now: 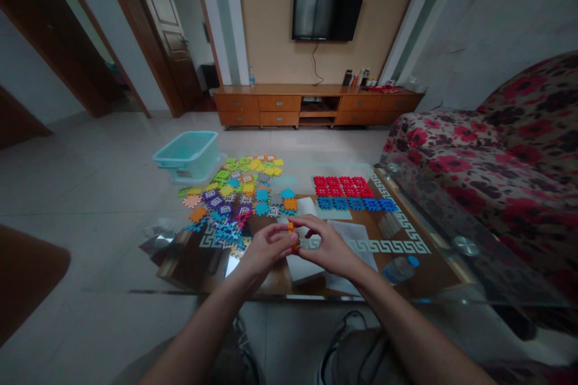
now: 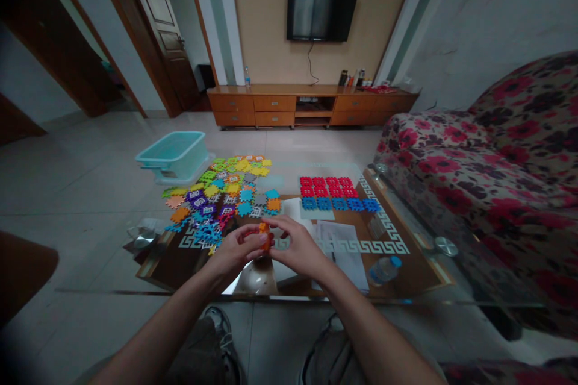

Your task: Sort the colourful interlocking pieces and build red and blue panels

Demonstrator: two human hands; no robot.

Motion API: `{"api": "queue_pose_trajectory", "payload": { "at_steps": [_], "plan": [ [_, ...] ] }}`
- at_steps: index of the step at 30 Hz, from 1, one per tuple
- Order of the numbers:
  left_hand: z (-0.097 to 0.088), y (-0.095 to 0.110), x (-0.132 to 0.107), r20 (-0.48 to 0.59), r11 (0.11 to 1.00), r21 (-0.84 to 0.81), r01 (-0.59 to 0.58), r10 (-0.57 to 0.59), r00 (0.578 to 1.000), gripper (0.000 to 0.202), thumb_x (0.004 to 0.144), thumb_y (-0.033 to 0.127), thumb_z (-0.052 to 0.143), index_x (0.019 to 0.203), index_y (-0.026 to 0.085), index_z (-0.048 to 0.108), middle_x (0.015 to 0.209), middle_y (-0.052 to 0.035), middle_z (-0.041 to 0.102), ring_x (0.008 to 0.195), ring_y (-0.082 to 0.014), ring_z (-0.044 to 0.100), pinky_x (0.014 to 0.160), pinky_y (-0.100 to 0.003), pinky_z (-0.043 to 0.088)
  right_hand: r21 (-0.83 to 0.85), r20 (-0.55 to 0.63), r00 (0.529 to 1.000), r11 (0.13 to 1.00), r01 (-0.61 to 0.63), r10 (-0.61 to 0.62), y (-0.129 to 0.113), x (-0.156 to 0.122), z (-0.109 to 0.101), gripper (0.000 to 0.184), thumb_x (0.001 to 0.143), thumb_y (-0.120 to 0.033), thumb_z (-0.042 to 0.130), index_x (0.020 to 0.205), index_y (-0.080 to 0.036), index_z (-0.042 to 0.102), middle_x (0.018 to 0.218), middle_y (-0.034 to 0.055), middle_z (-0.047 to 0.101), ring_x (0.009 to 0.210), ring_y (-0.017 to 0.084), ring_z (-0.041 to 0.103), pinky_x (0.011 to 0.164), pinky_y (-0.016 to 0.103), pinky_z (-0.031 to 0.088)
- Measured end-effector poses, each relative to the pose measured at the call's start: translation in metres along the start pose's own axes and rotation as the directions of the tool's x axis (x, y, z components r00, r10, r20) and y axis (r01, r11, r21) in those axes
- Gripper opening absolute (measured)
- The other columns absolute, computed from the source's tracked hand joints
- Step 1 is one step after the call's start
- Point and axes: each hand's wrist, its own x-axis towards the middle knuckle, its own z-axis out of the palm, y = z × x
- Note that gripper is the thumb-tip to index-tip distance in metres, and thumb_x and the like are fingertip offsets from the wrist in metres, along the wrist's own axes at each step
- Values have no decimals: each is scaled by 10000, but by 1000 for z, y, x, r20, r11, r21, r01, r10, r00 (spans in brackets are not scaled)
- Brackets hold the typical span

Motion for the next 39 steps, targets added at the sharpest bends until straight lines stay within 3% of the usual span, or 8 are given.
{"api": "queue_pose_trajectory", "payload": {
  "at_steps": [11, 19, 24, 29, 39],
  "plan": [
    [-1, 3, -1, 8, 1000, 10, -4, 4, 1000, 507, 613, 303, 902, 1036, 120, 692, 927, -121, 744, 845, -193, 703, 841, -330, 541, -91, -35, 997, 993, 71, -75, 0, -1, 2, 585, 721, -158, 735, 1279, -305, 639, 1235, 61, 663, 1111, 236, 607, 926, 396, 488],
    [0, 7, 1, 66, 998, -57, 0, 4, 998, 487, 732, 423, 813, 1100, 124, 701, 1089, -168, 723, 879, -190, 706, 858, -317, 540, -119, -147, 988, 992, 35, -52, -5, 1, -3, 541, 691, -134, 683, 1216, -264, 658, 1182, 70, 675, 1060, 233, 621, 800, 342, 509],
    [-2, 6, -1, 84, 999, 42, 2, -6, 996, 456, 689, 337, 856, 1066, 114, 727, 1068, -160, 729, 904, -202, 698, 887, -337, 529, -126, -167, 985, 992, 29, -50, -4, 1, -4, 557, 693, -139, 676, 1233, -273, 656, 1196, 73, 667, 1075, 239, 614, 798, 346, 509],
    [-4, 1, 0, 87, 993, 109, -46, 36, 996, 440, 671, 326, 862, 1046, 129, 742, 1017, -141, 740, 860, -196, 694, 849, -332, 532, -128, -157, 986, 991, 33, -53, -3, 0, -1, 571, 712, -143, 683, 1261, -295, 648, 1211, 68, 665, 1079, 236, 612, 789, 343, 510],
    [-3, 9, -4, 104, 967, 240, -87, 64, 993, 413, 695, 324, 839, 1055, 141, 749, 1061, -153, 740, 962, -233, 689, 876, -330, 518, -125, -119, 990, 990, 65, -80, -2, -2, -4, 598, 740, -161, 714, 1307, -329, 626, 1236, 59, 666, 1115, 246, 608, 825, 364, 515]
  ]
}}
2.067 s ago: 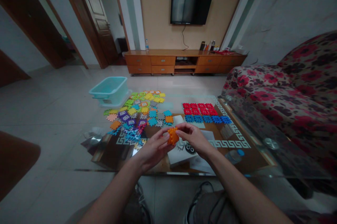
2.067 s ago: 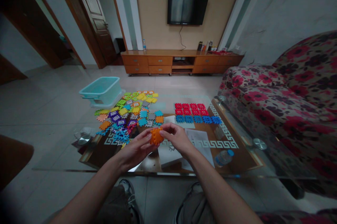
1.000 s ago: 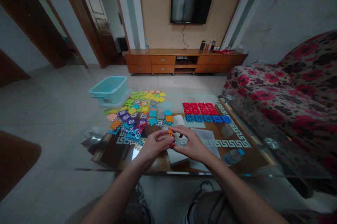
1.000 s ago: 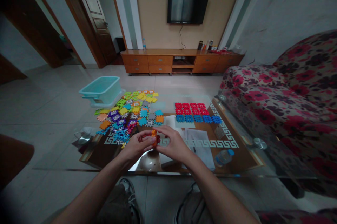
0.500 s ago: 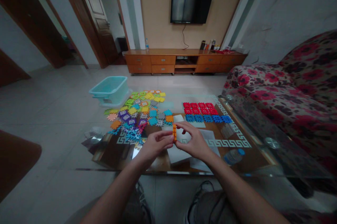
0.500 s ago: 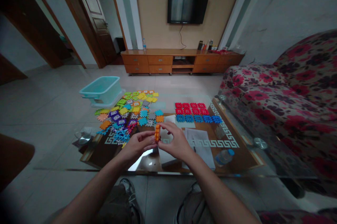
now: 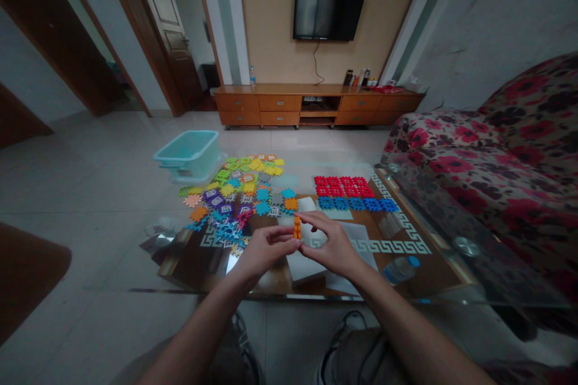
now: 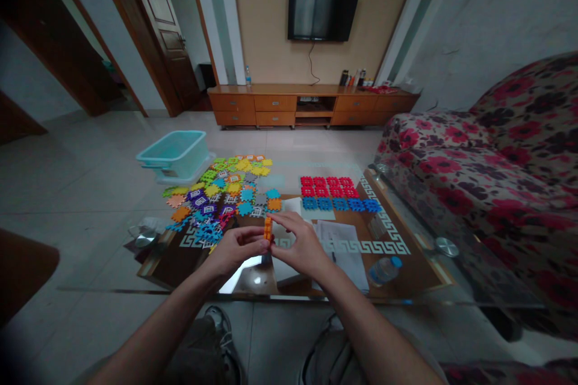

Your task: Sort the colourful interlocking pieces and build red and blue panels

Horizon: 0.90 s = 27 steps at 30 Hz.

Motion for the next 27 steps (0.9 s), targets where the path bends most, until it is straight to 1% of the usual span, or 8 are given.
{"api": "queue_pose_trajectory", "payload": {
  "at_steps": [4, 8, 10, 14, 16, 19, 23, 27],
  "plan": [
    [-2, -2, 1, -17, 999, 40, 4, -3, 1000, 436, 685, 329, 845, 1059, 129, 745, 1069, -166, 735, 971, -245, 685, 893, -343, 513, -3, 2, 1000, 1000, 13, -13, -2, 0, 1, 589, 745, -163, 720, 1304, -325, 630, 1228, 63, 671, 1114, 248, 611, 902, 405, 503],
    [-3, -3, 1, -19, 1000, 27, 4, -4, 1000, 437, 686, 330, 845, 1059, 130, 736, 1072, -163, 730, 980, -242, 683, 899, -344, 512, -14, -16, 1000, 1000, 11, -11, -2, 0, 2, 558, 748, -161, 719, 1281, -311, 644, 1212, 66, 677, 1109, 246, 615, 917, 404, 503],
    [-2, -3, 2, 11, 1000, 0, -4, 4, 1000, 465, 684, 318, 849, 1092, 137, 718, 1087, -157, 726, 991, -237, 683, 909, -344, 510, -22, -35, 999, 1000, 13, -14, -1, 0, 2, 556, 739, -155, 726, 1270, -298, 646, 1214, 67, 674, 1110, 245, 613, 897, 390, 511],
    [-1, -3, 2, 115, 998, -69, -7, 15, 993, 650, 651, 249, 876, 1245, 182, 621, 1162, -139, 702, 974, -216, 694, 915, -358, 519, -36, -74, 997, 999, 22, -25, 3, 0, 3, 569, 709, -135, 739, 1255, -267, 647, 1194, 76, 670, 1073, 241, 615, 831, 362, 526],
    [0, -3, 1, 126, 996, -85, -13, 24, 992, 674, 644, 229, 881, 1255, 193, 598, 1185, -132, 688, 972, -210, 696, 914, -359, 525, -44, -82, 996, 999, 20, -23, 4, 0, 4, 560, 712, -128, 727, 1250, -260, 646, 1172, 75, 671, 1038, 232, 619, 807, 353, 527],
    [1, -3, 1, 114, 995, -89, -38, 48, 992, 636, 645, 217, 879, 1216, 186, 602, 1200, -131, 673, 1007, -213, 687, 935, -363, 522, -51, -95, 995, 999, 19, -24, 3, 0, 3, 566, 713, -124, 719, 1257, -255, 632, 1142, 71, 672, 988, 220, 624, 772, 342, 527],
    [1, -2, 1, 54, 995, -78, -66, 70, 996, 609, 649, 223, 875, 1189, 168, 599, 1164, -133, 672, 1007, -215, 683, 953, -385, 517, -54, -107, 994, 998, 26, -31, 3, 1, 3, 582, 705, -114, 714, 1261, -255, 616, 1144, 69, 672, 943, 208, 625, 736, 330, 522],
    [1, 0, 1, 28, 993, -85, -77, 80, 996, 594, 653, 230, 870, 1178, 153, 605, 1141, -140, 679, 1001, -211, 680, 958, -395, 516, -28, -119, 992, 999, 45, -48, 5, 0, 4, 593, 701, -101, 700, 1267, -257, 610, 1175, 71, 667, 967, 208, 627, 737, 321, 520]
  ]
}}
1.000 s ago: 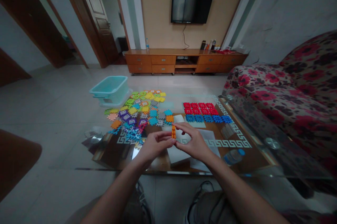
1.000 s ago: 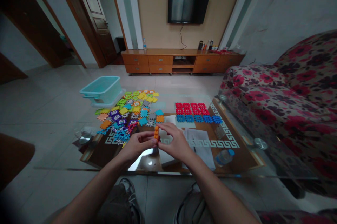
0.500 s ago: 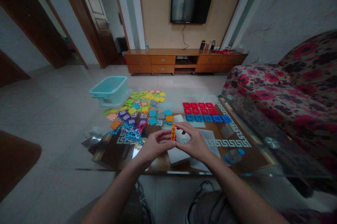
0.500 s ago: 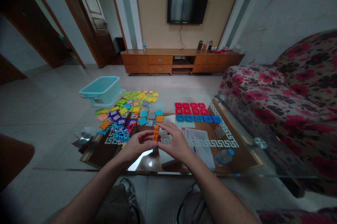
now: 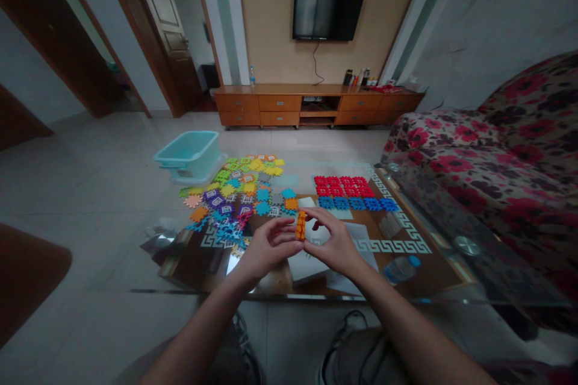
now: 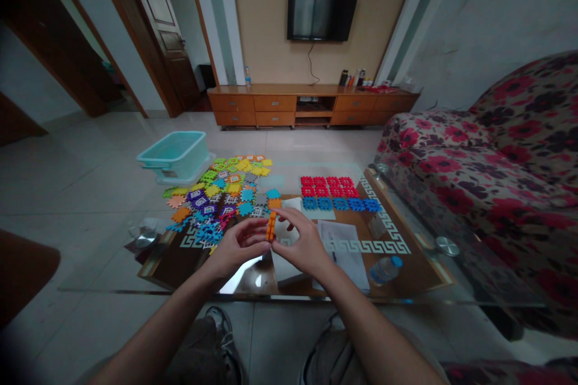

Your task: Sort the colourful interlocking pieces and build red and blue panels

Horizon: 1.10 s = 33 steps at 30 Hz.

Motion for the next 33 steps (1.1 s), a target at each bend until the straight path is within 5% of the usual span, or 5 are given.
{"api": "queue_pose_trajectory", "payload": {
  "at_steps": [11, 28, 33],
  "plan": [
    [4, 6, 0, -19, 999, -8, -50, 50, 999, 492, 682, 253, 855, 1118, 148, 654, 1072, -117, 721, 988, -191, 681, 962, -363, 510, 188, 10, 996, 979, -84, 84, 2, -2, 3, 594, 728, -110, 665, 1298, -256, 584, 1267, 77, 627, 1044, 212, 623, 788, 321, 538],
    [-2, -1, 4, -60, 997, 57, -49, 52, 997, 456, 685, 314, 848, 1082, 153, 690, 1058, -120, 716, 988, -210, 665, 943, -373, 499, 18, 22, 1000, 1000, 3, -3, -2, 0, 2, 570, 738, -112, 677, 1278, -272, 593, 1166, 59, 636, 892, 169, 611, 700, 300, 522],
    [-6, -3, 5, -142, 996, 51, -72, 79, 987, 442, 716, 336, 822, 1103, 176, 684, 1104, -112, 709, 937, -192, 672, 905, -352, 500, 114, -32, 989, 983, -142, 147, 6, 3, 1, 465, 714, -247, 786, 1137, -226, 593, 1069, 65, 647, 845, 178, 636, 655, 290, 534]
  ]
}}
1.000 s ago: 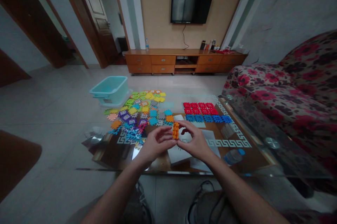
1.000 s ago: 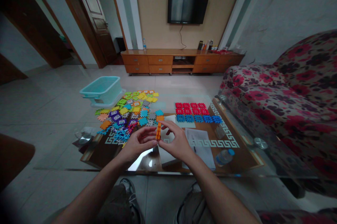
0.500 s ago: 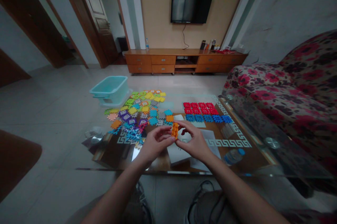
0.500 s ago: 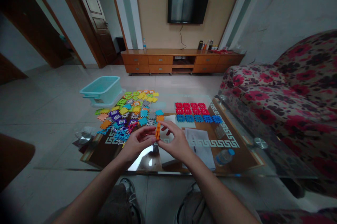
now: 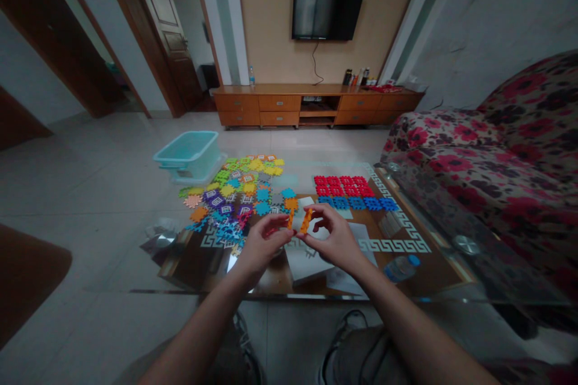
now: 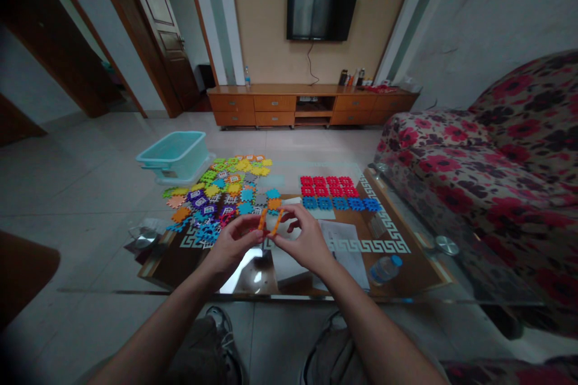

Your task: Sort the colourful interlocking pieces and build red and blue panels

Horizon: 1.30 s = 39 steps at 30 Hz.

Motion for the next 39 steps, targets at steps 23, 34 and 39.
{"api": "queue_pose_trajectory", "payload": {
  "at_steps": [23, 34, 39],
  "plan": [
    [6, 8, -2, 14, 921, -334, 202, -210, 978, 380, 724, 242, 838, 1059, 129, 698, 1127, -132, 717, 981, -182, 700, 1016, -326, 495, 161, 176, 981, 981, -110, 81, -4, 4, -9, 225, 938, -388, 546, 952, -202, 671, 858, 31, 656, 799, 179, 606, 716, 295, 486],
    [7, 8, -4, 57, 916, -335, 219, -212, 975, 382, 742, 264, 827, 1072, 114, 707, 1189, -162, 698, 1045, -208, 690, 1045, -343, 487, -50, 122, 993, 999, 4, 2, -5, 3, -5, 152, 911, -288, 583, 987, -216, 692, 945, 45, 705, 837, 179, 634, 674, 280, 483],
    [7, 10, -2, 9, 914, -349, 207, -217, 976, 361, 720, 288, 843, 1014, 112, 729, 1092, -138, 733, 988, -191, 705, 1028, -322, 495, -54, 162, 986, 998, 35, -26, -5, 3, -8, 171, 933, -292, 575, 1027, -226, 701, 1015, 60, 706, 888, 185, 645, 695, 286, 493]
  ]
}}
